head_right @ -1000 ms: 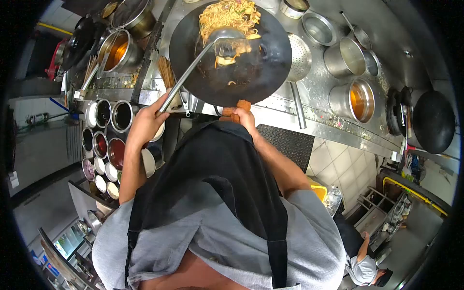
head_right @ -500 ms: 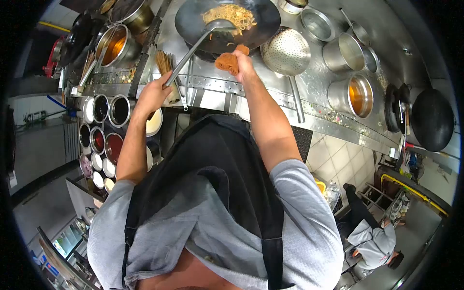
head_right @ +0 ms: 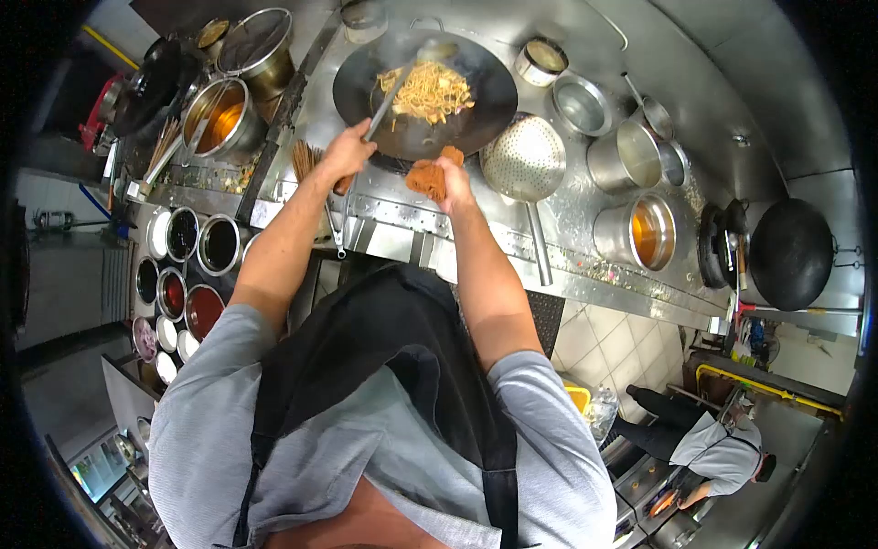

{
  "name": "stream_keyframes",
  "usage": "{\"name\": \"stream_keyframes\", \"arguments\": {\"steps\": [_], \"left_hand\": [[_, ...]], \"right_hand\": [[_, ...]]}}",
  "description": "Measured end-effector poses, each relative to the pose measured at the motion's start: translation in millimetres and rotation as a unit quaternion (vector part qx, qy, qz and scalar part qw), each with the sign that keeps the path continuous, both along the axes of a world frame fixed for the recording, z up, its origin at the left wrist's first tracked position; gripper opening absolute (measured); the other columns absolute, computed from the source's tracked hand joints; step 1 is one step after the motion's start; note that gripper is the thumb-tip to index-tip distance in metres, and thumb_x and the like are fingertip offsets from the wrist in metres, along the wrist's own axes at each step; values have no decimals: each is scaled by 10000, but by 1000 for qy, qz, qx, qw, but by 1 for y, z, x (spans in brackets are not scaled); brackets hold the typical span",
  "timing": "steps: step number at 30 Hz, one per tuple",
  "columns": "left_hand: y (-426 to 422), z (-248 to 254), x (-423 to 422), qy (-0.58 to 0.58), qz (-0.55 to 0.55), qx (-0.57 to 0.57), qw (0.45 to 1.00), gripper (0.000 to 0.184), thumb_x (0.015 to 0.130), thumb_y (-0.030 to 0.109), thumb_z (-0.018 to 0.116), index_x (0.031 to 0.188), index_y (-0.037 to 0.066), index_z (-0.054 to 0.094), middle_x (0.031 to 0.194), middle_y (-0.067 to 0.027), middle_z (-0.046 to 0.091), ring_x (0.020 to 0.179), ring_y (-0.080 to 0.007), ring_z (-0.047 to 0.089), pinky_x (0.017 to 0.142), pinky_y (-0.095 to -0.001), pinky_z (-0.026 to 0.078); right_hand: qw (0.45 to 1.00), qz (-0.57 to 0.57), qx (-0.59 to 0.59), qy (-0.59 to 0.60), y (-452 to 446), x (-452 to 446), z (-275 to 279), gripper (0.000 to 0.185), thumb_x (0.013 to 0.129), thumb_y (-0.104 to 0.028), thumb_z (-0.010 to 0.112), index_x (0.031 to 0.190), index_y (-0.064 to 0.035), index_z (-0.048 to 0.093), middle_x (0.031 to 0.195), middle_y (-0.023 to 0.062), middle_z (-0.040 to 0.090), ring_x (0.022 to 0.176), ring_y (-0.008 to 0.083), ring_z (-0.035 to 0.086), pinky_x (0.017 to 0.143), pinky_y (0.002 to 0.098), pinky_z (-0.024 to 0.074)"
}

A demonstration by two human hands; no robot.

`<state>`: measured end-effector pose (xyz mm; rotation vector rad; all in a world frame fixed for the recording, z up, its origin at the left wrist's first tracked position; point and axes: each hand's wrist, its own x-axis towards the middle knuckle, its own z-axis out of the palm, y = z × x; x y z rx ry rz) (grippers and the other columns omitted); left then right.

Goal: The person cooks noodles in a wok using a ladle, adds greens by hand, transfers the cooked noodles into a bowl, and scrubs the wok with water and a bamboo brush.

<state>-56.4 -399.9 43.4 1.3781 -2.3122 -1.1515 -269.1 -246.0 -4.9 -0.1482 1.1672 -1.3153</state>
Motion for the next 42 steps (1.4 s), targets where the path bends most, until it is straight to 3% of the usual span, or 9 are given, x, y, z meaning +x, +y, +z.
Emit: {"name": "stream_keyframes", "arguments": {"steps": [2, 8, 14, 20, 25, 29, 33, 37, 42], "left_hand": [[0, -9, 10, -6, -64, -32, 997, 679, 922, 165, 678, 1559, 116, 447, 866, -169, 718, 667, -249, 675, 716, -386, 552], [6, 28, 113, -84, -169, -128, 974, 707, 857, 102, 676, 1507, 339, 525, 1056, -206, 728, 882, -378, 704, 822, -440, 551], [52, 114, 176, -159, -164, -226, 947, 630, 863, 104, 699, 1455, 291, 591, 982, -185, 737, 863, -412, 692, 807, -489, 560], [94, 222, 200, -155, -63, 210, 963, 575, 923, 124, 690, 1482, 128, 553, 1049, -206, 742, 912, -389, 715, 826, -464, 547], [101, 134, 177, -90, -143, -16, 985, 581, 955, 161, 678, 1506, 91, 506, 1301, -261, 659, 1167, -398, 667, 1004, -410, 505], [116, 89, 146, -152, -62, -25, 986, 605, 952, 217, 695, 1525, 203, 499, 1189, -259, 692, 1103, -432, 667, 961, -464, 530], [135, 115, 162, -103, -36, -65, 992, 577, 945, 204, 693, 1498, 245, 536, 1109, -236, 717, 1007, -428, 689, 893, -486, 549], [130, 186, 168, -172, -72, 24, 982, 598, 919, 113, 720, 1489, 154, 542, 1185, -260, 687, 1056, -399, 708, 915, -411, 545], [112, 150, 161, -154, -142, -99, 973, 558, 948, 173, 673, 1489, 177, 536, 1058, -245, 718, 1012, -454, 677, 885, -512, 541]], "right_hand": [[1000, 5, 0, -1, 1, -3, 0, 426, 954, -318, 503, 1167, 0, 689, 1110, 131, 742, 908, 284, 725, 507, 352, 482], [1000, 11, 13, -1, -3, -4, -4, 438, 961, -308, 487, 1181, 8, 693, 1125, 139, 736, 922, 279, 714, 523, 356, 476], [998, 57, 18, -15, -4, -13, -12, 412, 989, -326, 476, 1174, -36, 704, 1120, 113, 738, 887, 259, 711, 520, 362, 476], [995, -45, 56, -67, 10, 41, 40, 302, 972, -264, 508, 1136, -68, 667, 1036, 88, 743, 858, 249, 712, 542, 396, 508], [995, -81, 50, -26, 0, 51, 32, 297, 949, -231, 524, 1143, -55, 665, 1013, 99, 738, 835, 264, 701, 547, 392, 500], [994, -91, -25, -46, 68, 82, 18, 392, 936, -221, 547, 1234, 16, 643, 1108, 161, 709, 1008, 303, 707, 805, 439, 603], [998, -17, -60, 2, 117, 92, -13, 405, 956, -229, 514, 1226, 49, 633, 1131, 178, 696, 1068, 312, 697, 911, 453, 601], [989, -122, -20, -82, 63, 78, 56, 360, 948, -196, 537, 1192, 63, 598, 1098, 197, 702, 974, 360, 723, 842, 535, 620], [991, -116, -13, -67, 21, 66, 34, 343, 952, -178, 524, 1179, 62, 614, 1120, 206, 703, 1016, 344, 716, 883, 484, 614]]}}
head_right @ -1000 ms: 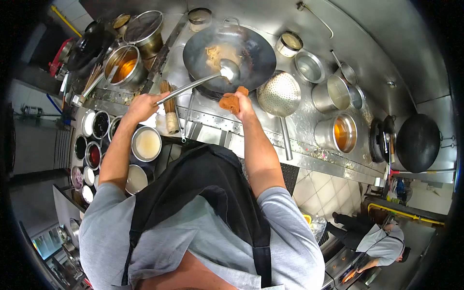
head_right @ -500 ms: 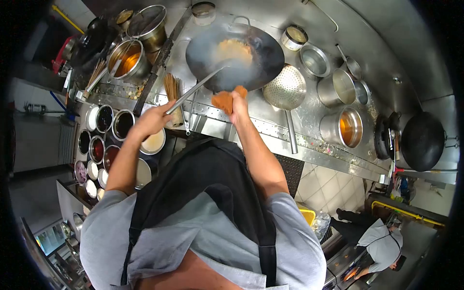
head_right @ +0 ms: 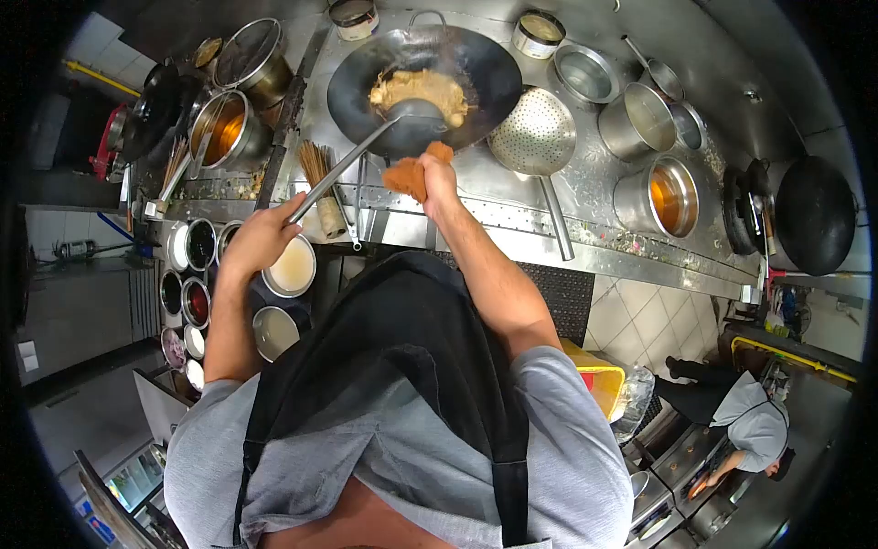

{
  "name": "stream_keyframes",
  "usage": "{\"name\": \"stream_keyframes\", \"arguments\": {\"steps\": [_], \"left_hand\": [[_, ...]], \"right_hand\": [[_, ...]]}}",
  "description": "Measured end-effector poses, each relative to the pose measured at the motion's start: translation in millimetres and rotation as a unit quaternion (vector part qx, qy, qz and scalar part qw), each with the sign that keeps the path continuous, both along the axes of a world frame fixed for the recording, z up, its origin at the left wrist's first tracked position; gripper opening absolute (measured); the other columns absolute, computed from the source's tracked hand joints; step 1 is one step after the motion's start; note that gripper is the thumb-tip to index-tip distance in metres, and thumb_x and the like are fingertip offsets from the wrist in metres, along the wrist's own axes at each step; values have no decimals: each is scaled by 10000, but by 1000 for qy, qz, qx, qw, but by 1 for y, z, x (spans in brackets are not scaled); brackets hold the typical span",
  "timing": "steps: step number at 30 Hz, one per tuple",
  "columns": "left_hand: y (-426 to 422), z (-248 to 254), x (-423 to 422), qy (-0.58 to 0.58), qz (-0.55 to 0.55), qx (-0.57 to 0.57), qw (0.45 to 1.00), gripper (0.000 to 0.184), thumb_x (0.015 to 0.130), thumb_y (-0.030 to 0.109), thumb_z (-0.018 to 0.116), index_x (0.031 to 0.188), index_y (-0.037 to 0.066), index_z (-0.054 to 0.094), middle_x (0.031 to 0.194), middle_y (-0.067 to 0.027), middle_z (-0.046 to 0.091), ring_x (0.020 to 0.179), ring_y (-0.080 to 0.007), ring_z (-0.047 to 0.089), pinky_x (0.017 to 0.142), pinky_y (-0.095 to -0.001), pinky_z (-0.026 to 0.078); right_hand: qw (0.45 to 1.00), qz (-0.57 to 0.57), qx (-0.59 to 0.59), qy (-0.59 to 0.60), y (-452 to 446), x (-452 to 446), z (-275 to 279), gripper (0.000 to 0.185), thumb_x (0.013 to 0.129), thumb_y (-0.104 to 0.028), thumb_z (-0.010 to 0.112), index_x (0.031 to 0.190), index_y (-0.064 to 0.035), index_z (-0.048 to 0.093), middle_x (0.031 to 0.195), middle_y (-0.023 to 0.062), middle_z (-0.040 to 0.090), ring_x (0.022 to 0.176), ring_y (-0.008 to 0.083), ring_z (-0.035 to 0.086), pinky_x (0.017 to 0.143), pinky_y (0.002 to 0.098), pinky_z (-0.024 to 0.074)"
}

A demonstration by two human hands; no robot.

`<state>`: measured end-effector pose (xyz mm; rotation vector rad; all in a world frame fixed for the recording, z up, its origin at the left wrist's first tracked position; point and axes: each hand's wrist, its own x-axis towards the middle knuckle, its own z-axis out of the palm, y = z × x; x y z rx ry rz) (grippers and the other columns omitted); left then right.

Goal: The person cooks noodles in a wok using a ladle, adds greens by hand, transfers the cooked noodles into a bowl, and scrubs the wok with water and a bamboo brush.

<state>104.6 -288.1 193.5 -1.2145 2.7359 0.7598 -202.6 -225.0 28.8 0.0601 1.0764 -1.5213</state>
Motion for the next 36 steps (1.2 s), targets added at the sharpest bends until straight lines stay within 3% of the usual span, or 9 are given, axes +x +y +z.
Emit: {"name": "stream_keyframes", "arguments": {"steps": [4, 7, 12, 18, 20, 25, 28, 31, 36], "left_hand": [[14, -25, -23, 10, 83, 4, 997, 555, 950, 198, 682, 1487, 185, 539, 1063, -252, 711, 1008, -452, 677, 871, -519, 545], [29, -9, -12, 57, 93, 17, 994, 553, 940, 206, 705, 1472, 181, 556, 1076, -255, 707, 1020, -446, 676, 894, -513, 544], [23, 38, -4, -14, 50, 69, 996, 547, 947, 168, 690, 1477, 163, 551, 1117, -257, 704, 1060, -437, 674, 920, -483, 536], [20, -15, -36, -20, 73, -3, 997, 547, 943, 197, 691, 1471, 180, 554, 989, -257, 717, 958, -455, 684, 859, -525, 535], [30, -10, -34, 6, 98, 13, 995, 561, 934, 184, 707, 1474, 178, 555, 1025, -252, 717, 988, -447, 683, 873, -501, 540], [29, 19, -19, -6, 79, 37, 996, 556, 931, 140, 721, 1464, 138, 565, 1186, -245, 692, 1107, -409, 678, 925, -443, 541], [20, 25, -25, -24, 76, 39, 996, 548, 931, 134, 721, 1456, 109, 568, 1172, -247, 698, 1111, -415, 674, 939, -435, 534], [12, 31, -34, -40, 75, 43, 995, 555, 937, 142, 719, 1464, 81, 557, 1177, -253, 706, 1085, -381, 708, 944, -414, 526], [-20, -13, -33, 54, 145, 53, 986, 548, 941, 191, 689, 1465, 101, 560, 1102, -277, 713, 1079, -430, 685, 936, -462, 524]], "right_hand": [[987, 103, -47, 111, 90, 20, -53, 432, 944, -179, 531, 1287, 75, 601, 1158, 202, 695, 1049, 331, 707, 919, 469, 601], [996, 35, -17, 74, 110, 28, -43, 431, 943, -229, 526, 1234, 76, 617, 1112, 203, 692, 1019, 338, 711, 901, 480, 603], [1000, -3, -6, -9, 19, -7, 10, 320, 918, -163, 571, 1118, 86, 593, 1051, 222, 700, 907, 347, 725, 747, 497, 638], [997, 39, -25, 60, 64, 9, -21, 418, 976, -242, 538, 1235, 77, 616, 1136, 182, 706, 1011, 322, 718, 852, 449, 621], [983, 106, -66, 132, 107, 13, -82, 435, 953, -211, 514, 1270, 65, 625, 1145, 198, 700, 1030, 314, 712, 901, 453, 600], [999, 47, -24, -3, 79, 4, 19, 359, 947, -178, 520, 1181, 79, 610, 1064, 207, 699, 966, 358, 722, 861, 499, 618], [1000, -14, 11, 15, 13, -17, 6, 330, 936, -193, 544, 1125, 66, 623, 1092, 206, 722, 980, 357, 728, 825, 496, 620], [999, 11, 14, 33, -14, -35, -24, 331, 951, -231, 532, 1084, 20, 703, 999, 130, 759, 882, 281, 751, 576, 393, 574], [994, 64, 37, 83, -30, -54, -50, 340, 969, -243, 506, 1057, -2, 729, 1011, 110, 771, 819, 246, 750, 430, 339, 471]]}}
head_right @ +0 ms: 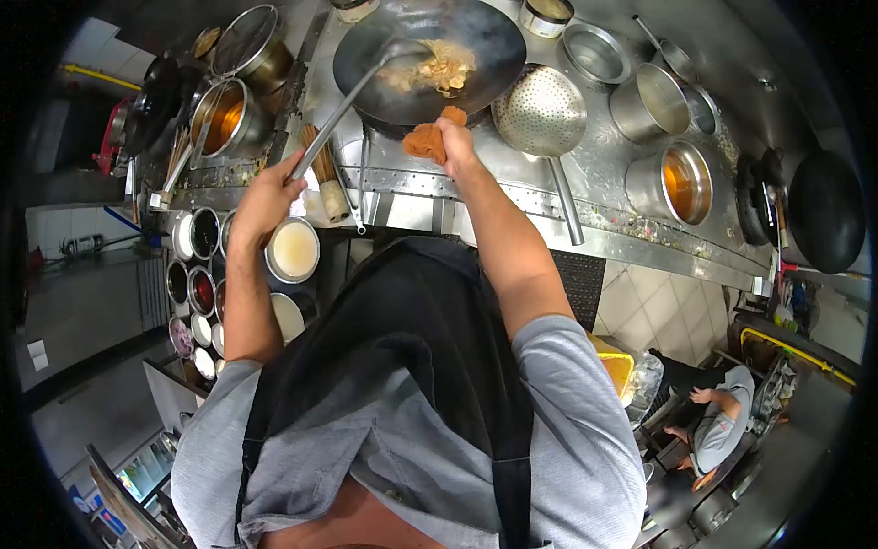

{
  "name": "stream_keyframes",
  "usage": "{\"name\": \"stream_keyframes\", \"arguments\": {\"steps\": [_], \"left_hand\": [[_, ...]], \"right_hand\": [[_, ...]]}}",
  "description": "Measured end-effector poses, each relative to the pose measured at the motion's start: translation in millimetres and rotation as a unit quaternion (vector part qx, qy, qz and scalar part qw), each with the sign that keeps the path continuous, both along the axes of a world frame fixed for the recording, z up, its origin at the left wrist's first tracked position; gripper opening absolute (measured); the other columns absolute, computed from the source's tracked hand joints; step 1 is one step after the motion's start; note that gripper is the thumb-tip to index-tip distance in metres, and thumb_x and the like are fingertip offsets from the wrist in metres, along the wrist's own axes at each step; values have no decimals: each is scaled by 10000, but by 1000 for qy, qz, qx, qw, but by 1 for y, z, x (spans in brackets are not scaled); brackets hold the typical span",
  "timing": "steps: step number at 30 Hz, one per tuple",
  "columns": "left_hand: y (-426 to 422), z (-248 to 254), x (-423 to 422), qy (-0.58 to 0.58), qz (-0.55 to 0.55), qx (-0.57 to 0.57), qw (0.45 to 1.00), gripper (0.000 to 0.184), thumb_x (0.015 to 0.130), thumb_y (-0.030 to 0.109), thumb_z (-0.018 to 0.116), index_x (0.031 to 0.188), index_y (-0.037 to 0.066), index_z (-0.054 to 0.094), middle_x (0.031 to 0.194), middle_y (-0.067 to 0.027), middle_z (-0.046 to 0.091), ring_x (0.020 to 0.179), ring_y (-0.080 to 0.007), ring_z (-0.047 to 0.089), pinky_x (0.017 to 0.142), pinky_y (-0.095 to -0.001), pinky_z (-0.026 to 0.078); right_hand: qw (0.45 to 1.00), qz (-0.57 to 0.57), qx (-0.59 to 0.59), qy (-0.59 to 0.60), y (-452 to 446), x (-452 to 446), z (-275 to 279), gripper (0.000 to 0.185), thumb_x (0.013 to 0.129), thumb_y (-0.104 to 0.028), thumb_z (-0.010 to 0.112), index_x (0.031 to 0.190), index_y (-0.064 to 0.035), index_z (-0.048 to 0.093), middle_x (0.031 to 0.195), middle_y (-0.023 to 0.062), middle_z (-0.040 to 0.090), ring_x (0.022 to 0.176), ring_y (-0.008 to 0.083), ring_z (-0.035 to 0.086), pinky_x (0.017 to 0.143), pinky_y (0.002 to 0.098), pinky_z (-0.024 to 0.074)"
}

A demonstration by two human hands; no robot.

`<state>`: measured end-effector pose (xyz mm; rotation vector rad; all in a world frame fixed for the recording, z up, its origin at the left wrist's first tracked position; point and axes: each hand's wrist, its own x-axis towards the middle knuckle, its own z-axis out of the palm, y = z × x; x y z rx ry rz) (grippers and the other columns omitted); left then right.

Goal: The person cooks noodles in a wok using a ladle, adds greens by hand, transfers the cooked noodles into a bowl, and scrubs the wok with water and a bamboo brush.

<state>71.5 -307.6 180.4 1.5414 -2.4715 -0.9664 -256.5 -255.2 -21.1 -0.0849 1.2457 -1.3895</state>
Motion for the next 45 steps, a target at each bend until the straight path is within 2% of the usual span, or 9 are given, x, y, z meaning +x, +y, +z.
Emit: {"name": "stream_keyframes", "arguments": {"steps": [4, 8, 11, 17, 22, 27, 31, 40, 45], "left_hand": [[-27, -64, -38, 60, 13, -68, 996, 586, 966, 124, 650, 1515, 15, 476, 821, -145, 661, 659, -200, 622, 662, -371, 529], [-17, -94, -62, 158, 69, 95, 981, 516, 978, 148, 616, 1463, 4, 513, 791, -162, 681, 628, -260, 678, 602, -392, 538], [4, -72, -33, 149, 44, 179, 972, 605, 983, 128, 640, 1541, 6, 442, 734, -20, 584, 536, -110, 511, 505, -304, 449], [20, 21, 41, -6, -33, 186, 982, 648, 962, 93, 673, 1571, 130, 454, 741, 12, 520, 591, -69, 439, 549, -260, 427], [25, -13, 21, -32, -109, -34, 993, 589, 939, 184, 677, 1505, 169, 515, 1013, -257, 711, 957, -454, 678, 871, -506, 524], [46, 22, 24, -28, -58, -8, 998, 620, 932, 118, 697, 1519, 172, 506, 1074, -277, 707, 982, -413, 715, 864, -414, 539], [58, 87, 36, -122, -5, 102, 987, 572, 922, 134, 714, 1473, 143, 557, 947, -272, 699, 915, -443, 690, 838, -435, 534], [57, 19, 14, -76, -52, -6, 996, 567, 924, 137, 718, 1469, 150, 561, 1088, -288, 691, 1006, -396, 724, 873, -435, 547], [74, 57, 41, -43, -36, 28, 998, 592, 915, 101, 725, 1480, 160, 558, 795, -235, 637, 644, -315, 562, 726, -392, 506]], "right_hand": [[1000, 1, -17, -12, -2, -1, 4, 351, 977, -239, 496, 1083, 12, 719, 1026, 117, 770, 806, 244, 747, 418, 340, 469], [999, -6, -31, -16, -3, -1, 5, 349, 973, -228, 504, 1097, 25, 710, 1033, 127, 767, 797, 248, 744, 433, 349, 485], [999, 16, -4, -43, -1, -9, 3, 229, 933, -117, 563, 1107, 25, 603, 989, 206, 732, 883, 348, 732, 741, 511, 621], [993, -95, 23, -70, 22, 24, 65, 157, 934, -106, 599, 1064, -20, 583, 1047, 192, 719, 826, 313, 724, 662, 486, 612], [993, -51, -28, -106, 49, 43, 44, 334, 946, -156, 552, 1208, 46, 597, 1159, 202, 698, 1022, 333, 712, 840, 483, 602], [997, 34, -74, 14, 140, 69, -5, 434, 968, -186, 507, 1292, 91, 592, 1199, 206, 700, 1081, 321, 703, 955, 443, 577], [991, -70, -18, -108, 87, 55, 80, 357, 948, -187, 542, 1215, 43, 604, 1122, 195, 701, 1014, 350, 717, 833, 531, 618], [996, 30, -66, -58, 122, 62, 3, 388, 943, -180, 524, 1251, 45, 596, 1126, 189, 695, 1025, 330, 713, 834, 500, 622], [994, 10, -45, -96, 133, 58, 40, 372, 910, -187, 538, 1182, 52, 626, 1122, 201, 695, 1010, 336, 713, 829, 491, 621]]}}
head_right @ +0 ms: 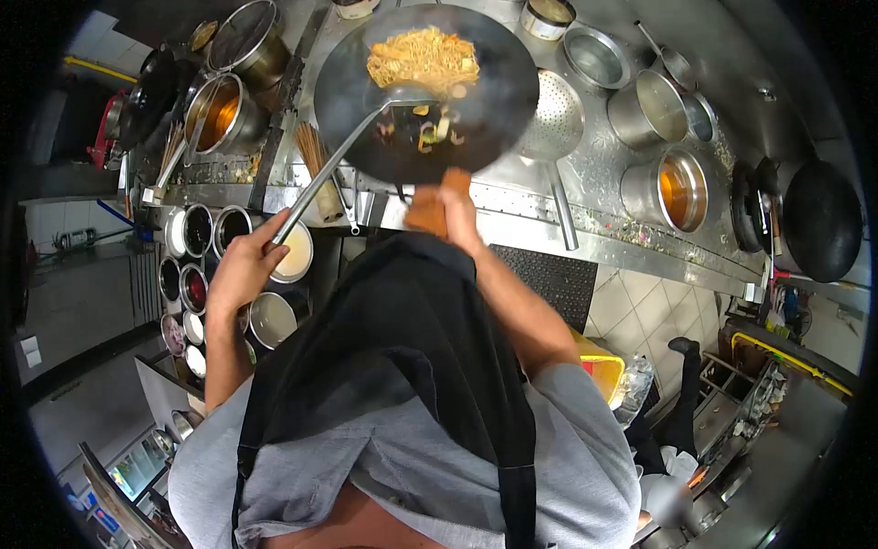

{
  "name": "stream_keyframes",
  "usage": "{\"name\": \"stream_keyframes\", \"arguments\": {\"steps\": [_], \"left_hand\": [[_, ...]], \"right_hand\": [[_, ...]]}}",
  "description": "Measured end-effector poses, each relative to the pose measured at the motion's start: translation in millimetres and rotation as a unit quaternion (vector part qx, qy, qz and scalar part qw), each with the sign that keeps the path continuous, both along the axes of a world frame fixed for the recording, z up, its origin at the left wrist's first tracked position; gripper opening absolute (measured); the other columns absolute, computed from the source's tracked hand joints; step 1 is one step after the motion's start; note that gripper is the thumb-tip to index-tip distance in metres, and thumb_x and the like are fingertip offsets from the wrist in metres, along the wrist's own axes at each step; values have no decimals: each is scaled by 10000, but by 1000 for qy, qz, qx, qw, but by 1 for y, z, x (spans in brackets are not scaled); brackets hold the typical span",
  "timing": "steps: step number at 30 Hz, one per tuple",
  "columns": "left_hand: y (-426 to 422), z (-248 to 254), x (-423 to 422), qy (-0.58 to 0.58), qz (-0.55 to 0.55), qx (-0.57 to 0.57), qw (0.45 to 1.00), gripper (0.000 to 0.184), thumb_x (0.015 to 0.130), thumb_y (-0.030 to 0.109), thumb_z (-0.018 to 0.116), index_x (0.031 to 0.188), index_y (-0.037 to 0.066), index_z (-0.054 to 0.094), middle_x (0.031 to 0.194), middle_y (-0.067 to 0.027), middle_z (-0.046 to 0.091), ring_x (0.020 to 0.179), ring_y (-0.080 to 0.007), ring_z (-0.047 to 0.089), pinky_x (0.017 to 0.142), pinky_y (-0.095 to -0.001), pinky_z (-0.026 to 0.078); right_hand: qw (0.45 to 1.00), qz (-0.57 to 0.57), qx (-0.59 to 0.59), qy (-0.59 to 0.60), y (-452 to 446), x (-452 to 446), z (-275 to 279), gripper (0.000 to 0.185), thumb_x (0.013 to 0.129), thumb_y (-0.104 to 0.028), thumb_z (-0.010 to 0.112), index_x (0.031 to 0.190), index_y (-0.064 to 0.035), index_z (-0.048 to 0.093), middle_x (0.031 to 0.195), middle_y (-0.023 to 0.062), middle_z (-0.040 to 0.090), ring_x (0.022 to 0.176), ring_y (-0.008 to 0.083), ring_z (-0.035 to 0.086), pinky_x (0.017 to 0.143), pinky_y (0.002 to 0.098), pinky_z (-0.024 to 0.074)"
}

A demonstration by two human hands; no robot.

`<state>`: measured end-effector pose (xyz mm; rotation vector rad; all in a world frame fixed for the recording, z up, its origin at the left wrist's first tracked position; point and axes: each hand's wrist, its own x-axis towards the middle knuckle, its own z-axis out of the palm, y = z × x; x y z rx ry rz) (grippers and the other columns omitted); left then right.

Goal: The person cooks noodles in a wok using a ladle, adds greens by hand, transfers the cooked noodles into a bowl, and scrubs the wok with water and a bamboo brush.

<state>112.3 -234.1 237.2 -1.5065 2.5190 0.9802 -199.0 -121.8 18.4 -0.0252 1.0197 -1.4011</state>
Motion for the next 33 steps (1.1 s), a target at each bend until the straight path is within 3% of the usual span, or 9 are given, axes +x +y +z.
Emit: {"name": "stream_keyframes", "arguments": {"steps": [1, 5, 9, 11, 18, 23, 26, 31, 33], "left_hand": [[1, 7, 3, -9, -4, 11, 1000, 590, 916, 102, 722, 1480, 159, 557, 787, -238, 631, 644, -334, 568, 720, -401, 503], [-8, 4, -15, -51, -39, -25, 998, 551, 925, 169, 709, 1459, 200, 576, 981, -251, 714, 942, -441, 689, 832, -498, 537], [-14, -37, -36, -48, -30, -51, 997, 581, 906, 148, 741, 1459, 134, 562, 1038, -278, 693, 1001, -450, 665, 837, -490, 536], [-4, -44, -27, 24, -8, -50, 998, 576, 907, 128, 747, 1457, 145, 573, 1037, -279, 692, 944, -439, 692, 828, -440, 542], [4, 11, -17, -29, -27, -15, 999, 580, 914, 107, 738, 1467, 137, 567, 970, -276, 700, 857, -419, 701, 806, -412, 536], [-3, 11, -14, -7, 4, 30, 1000, 577, 955, 87, 697, 1507, 98, 531, 683, -60, 564, 510, -105, 460, 511, -314, 421], [-3, 9, -15, 12, 87, 115, 989, 570, 981, 123, 663, 1527, 101, 500, 768, -111, 655, 588, -190, 636, 603, -351, 529], [5, -24, -24, 180, 192, 220, 939, 601, 1039, 89, 553, 1609, 123, 365, 729, -6, 510, 526, -90, 489, 483, -263, 448], [20, -29, -47, 226, 210, 290, 906, 648, 1057, 94, 509, 1650, 151, 255, 745, -3, 508, 526, -91, 483, 483, -247, 450]], "right_hand": [[998, -39, 32, 39, -26, 0, 45, 361, 923, -195, 538, 1170, 54, 624, 1116, 199, 697, 999, 350, 713, 826, 507, 625], [998, -59, 33, 14, -98, -27, 16, 340, 958, -210, 548, 1152, 61, 619, 1110, 194, 710, 987, 352, 723, 825, 489, 626], [998, 2, 29, 60, -38, 0, 20, 406, 979, -251, 525, 1212, 63, 637, 1120, 185, 713, 1014, 315, 723, 872, 459, 614], [977, 33, 1, 209, 7, 8, -69, 410, 942, -206, 522, 1244, 42, 644, 1133, 185, 709, 1022, 295, 719, 870, 442, 613], [997, -70, 22, 23, -36, -9, 45, 311, 933, -149, 547, 1126, 75, 641, 1063, 197, 717, 947, 331, 726, 842, 466, 610], [994, -97, 11, 50, -30, -5, 46, 284, 936, -132, 546, 1104, 88, 608, 1056, 212, 714, 935, 334, 725, 833, 464, 618], [992, -104, 4, 71, -21, -12, 56, 267, 924, -114, 563, 1108, 77, 594, 1049, 208, 711, 928, 328, 724, 826, 458, 618], [979, -121, -30, 160, -7, -13, 74, 266, 894, -31, 582, 1153, 28, 562, 1013, 151, 693, 915, 285, 715, 822, 421, 599], [934, -106, -30, 340, 5, -5, 51, 307, 883, -52, 617, 1176, 28, 569, 1038, 152, 705, 953, 289, 715, 860, 408, 575]]}}
